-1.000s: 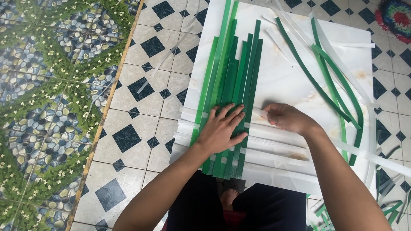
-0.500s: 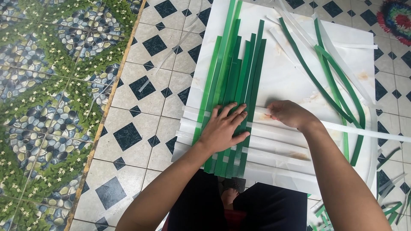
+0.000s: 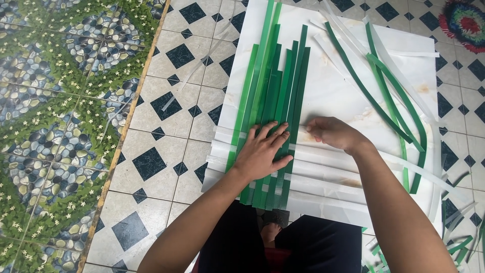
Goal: Weaving green and white plastic strips together on a board to create a patterned sheet or mat.
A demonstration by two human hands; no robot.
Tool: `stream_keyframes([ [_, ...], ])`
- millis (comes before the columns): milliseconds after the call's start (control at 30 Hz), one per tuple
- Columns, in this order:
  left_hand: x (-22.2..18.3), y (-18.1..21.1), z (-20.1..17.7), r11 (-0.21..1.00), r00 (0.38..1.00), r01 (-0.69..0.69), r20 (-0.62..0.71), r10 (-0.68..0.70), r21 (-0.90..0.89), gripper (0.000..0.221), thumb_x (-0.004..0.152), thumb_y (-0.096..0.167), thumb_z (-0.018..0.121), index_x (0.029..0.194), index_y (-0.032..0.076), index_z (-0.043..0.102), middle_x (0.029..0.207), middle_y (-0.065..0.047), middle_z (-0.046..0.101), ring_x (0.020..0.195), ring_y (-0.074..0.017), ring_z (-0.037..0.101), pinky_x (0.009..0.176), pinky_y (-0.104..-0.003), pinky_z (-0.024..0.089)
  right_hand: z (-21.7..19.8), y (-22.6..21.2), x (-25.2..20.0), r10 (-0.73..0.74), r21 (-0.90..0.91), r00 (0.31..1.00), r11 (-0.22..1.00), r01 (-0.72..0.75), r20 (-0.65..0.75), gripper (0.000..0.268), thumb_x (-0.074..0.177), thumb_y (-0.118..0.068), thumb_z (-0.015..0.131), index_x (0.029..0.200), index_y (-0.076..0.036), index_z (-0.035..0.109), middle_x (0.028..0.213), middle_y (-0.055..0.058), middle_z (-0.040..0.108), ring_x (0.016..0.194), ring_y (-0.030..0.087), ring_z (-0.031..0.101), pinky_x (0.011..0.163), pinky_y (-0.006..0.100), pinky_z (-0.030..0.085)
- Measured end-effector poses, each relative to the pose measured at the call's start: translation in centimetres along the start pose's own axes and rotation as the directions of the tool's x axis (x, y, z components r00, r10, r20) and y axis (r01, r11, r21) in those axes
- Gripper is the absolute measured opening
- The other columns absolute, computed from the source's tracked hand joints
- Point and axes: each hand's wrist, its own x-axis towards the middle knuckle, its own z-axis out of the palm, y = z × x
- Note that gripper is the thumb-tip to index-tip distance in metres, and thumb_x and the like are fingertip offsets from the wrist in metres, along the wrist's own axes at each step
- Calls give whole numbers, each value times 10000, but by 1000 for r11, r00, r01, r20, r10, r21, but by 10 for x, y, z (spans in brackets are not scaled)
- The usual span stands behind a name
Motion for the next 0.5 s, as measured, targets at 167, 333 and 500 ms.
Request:
stream_keyframes([
  [167,0,-1,2,1000,1000,1,-9,-1,1,546,900,502,517,1269,106,588,1398,-70,550,1322,-240,422,1018,-491,325,14,14,27,-55,85,998,995,58,-33,235,873,-87,572,1052,-53,720,835,132,672,772,235,606,727,351,453],
  [333,0,-1,4,1000,1000,5,-18,-5,0,545,898,506,521,1262,106,587,1406,-69,544,1323,-240,420,1017,-492,326,18,22,44,-26,138,998,990,33,-57,208,881,-71,575,1036,-46,711,816,109,663,731,204,577,692,331,436],
  [500,0,-1,3,1000,1000,11,-9,-11,-4,555,900,507,515,1279,106,579,1410,-70,541,1331,-243,415,1032,-496,318,18,21,42,47,140,997,989,-39,-55,189,884,-123,558,983,-78,712,873,110,682,810,216,606,766,344,413],
])
